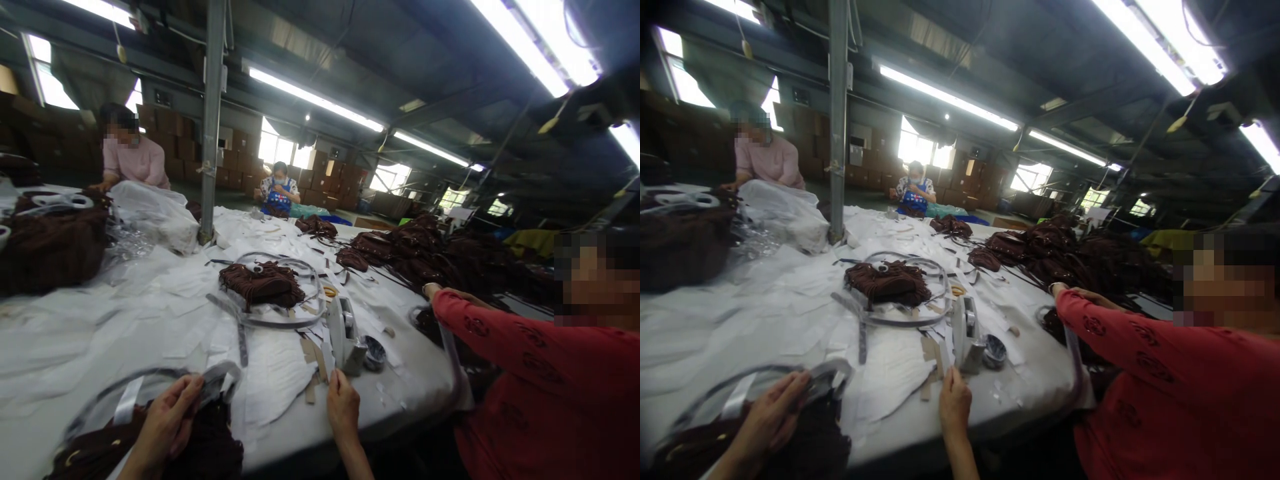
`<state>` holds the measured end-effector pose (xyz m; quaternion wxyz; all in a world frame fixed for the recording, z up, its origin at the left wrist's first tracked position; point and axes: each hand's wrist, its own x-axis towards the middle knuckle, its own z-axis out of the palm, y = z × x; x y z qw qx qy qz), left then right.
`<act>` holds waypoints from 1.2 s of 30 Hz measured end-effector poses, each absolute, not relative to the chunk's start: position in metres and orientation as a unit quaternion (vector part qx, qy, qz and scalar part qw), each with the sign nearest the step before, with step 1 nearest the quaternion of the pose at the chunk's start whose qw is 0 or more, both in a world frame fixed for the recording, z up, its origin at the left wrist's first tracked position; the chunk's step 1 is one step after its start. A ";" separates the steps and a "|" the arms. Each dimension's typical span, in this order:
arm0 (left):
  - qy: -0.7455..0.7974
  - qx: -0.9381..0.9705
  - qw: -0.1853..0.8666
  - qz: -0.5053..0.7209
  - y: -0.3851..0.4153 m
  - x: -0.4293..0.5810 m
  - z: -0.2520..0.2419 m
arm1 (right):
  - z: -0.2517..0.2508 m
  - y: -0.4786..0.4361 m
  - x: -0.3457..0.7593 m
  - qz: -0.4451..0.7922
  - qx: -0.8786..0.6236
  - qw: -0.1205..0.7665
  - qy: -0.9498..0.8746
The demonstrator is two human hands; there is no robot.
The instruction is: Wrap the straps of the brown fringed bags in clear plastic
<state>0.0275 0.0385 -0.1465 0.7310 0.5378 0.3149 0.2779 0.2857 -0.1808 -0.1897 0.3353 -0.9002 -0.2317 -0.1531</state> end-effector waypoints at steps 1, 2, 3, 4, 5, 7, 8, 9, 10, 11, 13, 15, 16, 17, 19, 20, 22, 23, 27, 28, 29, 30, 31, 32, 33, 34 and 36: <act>0.308 0.531 0.740 0.275 0.039 0.027 -0.146 | -0.190 -0.180 0.286 -0.157 -0.902 0.332 -0.229; 0.309 0.526 0.742 0.279 0.039 0.027 -0.146 | -0.191 -0.180 0.286 -0.160 -0.903 0.329 -0.227; 0.309 0.521 0.744 0.283 0.039 0.027 -0.146 | -0.191 -0.180 0.285 -0.163 -0.903 0.326 -0.227; 0.309 0.516 0.746 0.286 0.039 0.027 -0.146 | -0.191 -0.180 0.285 -0.166 -0.903 0.324 -0.228; 0.308 0.512 0.749 0.287 0.039 0.027 -0.146 | -0.191 -0.180 0.284 -0.167 -0.903 0.323 -0.228; 0.307 0.505 0.753 0.287 0.039 0.027 -0.145 | -0.191 -0.179 0.282 -0.177 -0.898 0.320 -0.244; 0.307 0.503 0.756 0.286 0.039 0.027 -0.144 | -0.191 -0.179 0.281 -0.191 -0.891 0.315 -0.265; 0.308 0.501 0.757 0.285 0.039 0.027 -0.143 | -0.191 -0.178 0.280 -0.206 -0.883 0.304 -0.293; 0.309 0.499 0.758 0.285 0.038 0.027 -0.142 | -0.191 -0.178 0.278 -0.220 -0.873 0.288 -0.327; 0.308 0.497 0.759 0.286 0.038 0.027 -0.141 | -0.190 -0.177 0.276 -0.229 -0.863 0.268 -0.362; 0.304 0.495 0.760 0.291 0.037 0.026 -0.139 | -0.189 -0.177 0.272 -0.220 -0.856 0.227 -0.409; 0.300 0.496 0.761 0.292 0.037 0.026 -0.138 | -0.186 -0.176 0.268 -0.186 -0.865 0.204 -0.420; 0.300 0.496 0.761 0.290 0.038 0.026 -0.137 | -0.185 -0.176 0.267 -0.165 -0.872 0.201 -0.415; 0.300 0.497 0.762 0.287 0.038 0.027 -0.137 | -0.183 -0.175 0.266 -0.143 -0.880 0.203 -0.405; 0.303 0.495 0.764 0.282 0.038 0.027 -0.137 | -0.179 -0.174 0.265 -0.103 -0.892 0.219 -0.382; 0.304 0.495 0.764 0.282 0.038 0.027 -0.138 | -0.178 -0.173 0.265 -0.088 -0.896 0.229 -0.371; 0.304 0.495 0.763 0.283 0.038 0.027 -0.138 | -0.175 -0.170 0.264 -0.067 -0.903 0.237 -0.352; 0.303 0.496 0.763 0.284 0.038 0.027 -0.138 | -0.175 -0.169 0.265 -0.061 -0.907 0.234 -0.346; 0.303 0.502 0.760 0.281 0.038 0.026 -0.137 | -0.174 -0.164 0.268 -0.031 -0.910 0.257 -0.325; 0.302 0.502 0.761 0.280 0.038 0.026 -0.137 | -0.175 -0.164 0.270 -0.020 -0.905 0.283 -0.317; 0.302 0.501 0.762 0.278 0.038 0.026 -0.137 | -0.175 -0.164 0.272 -0.008 -0.900 0.309 -0.308; 0.302 0.498 0.764 0.277 0.038 0.026 -0.136 | -0.176 -0.164 0.274 0.003 -0.894 0.332 -0.300; 0.301 0.496 0.766 0.277 0.038 0.026 -0.136 | -0.176 -0.165 0.277 0.011 -0.890 0.347 -0.294; 0.301 0.494 0.768 0.275 0.038 0.026 -0.136 | -0.177 -0.165 0.279 0.018 -0.888 0.357 -0.289; 0.300 0.493 0.770 0.273 0.039 0.027 -0.137 | -0.177 -0.166 0.281 0.022 -0.887 0.362 -0.285; 0.299 0.493 0.771 0.271 0.039 0.027 -0.137 | -0.177 -0.166 0.283 0.026 -0.885 0.370 -0.281; 0.297 0.496 0.770 0.269 0.039 0.027 -0.138 | -0.177 -0.167 0.285 0.033 -0.882 0.384 -0.273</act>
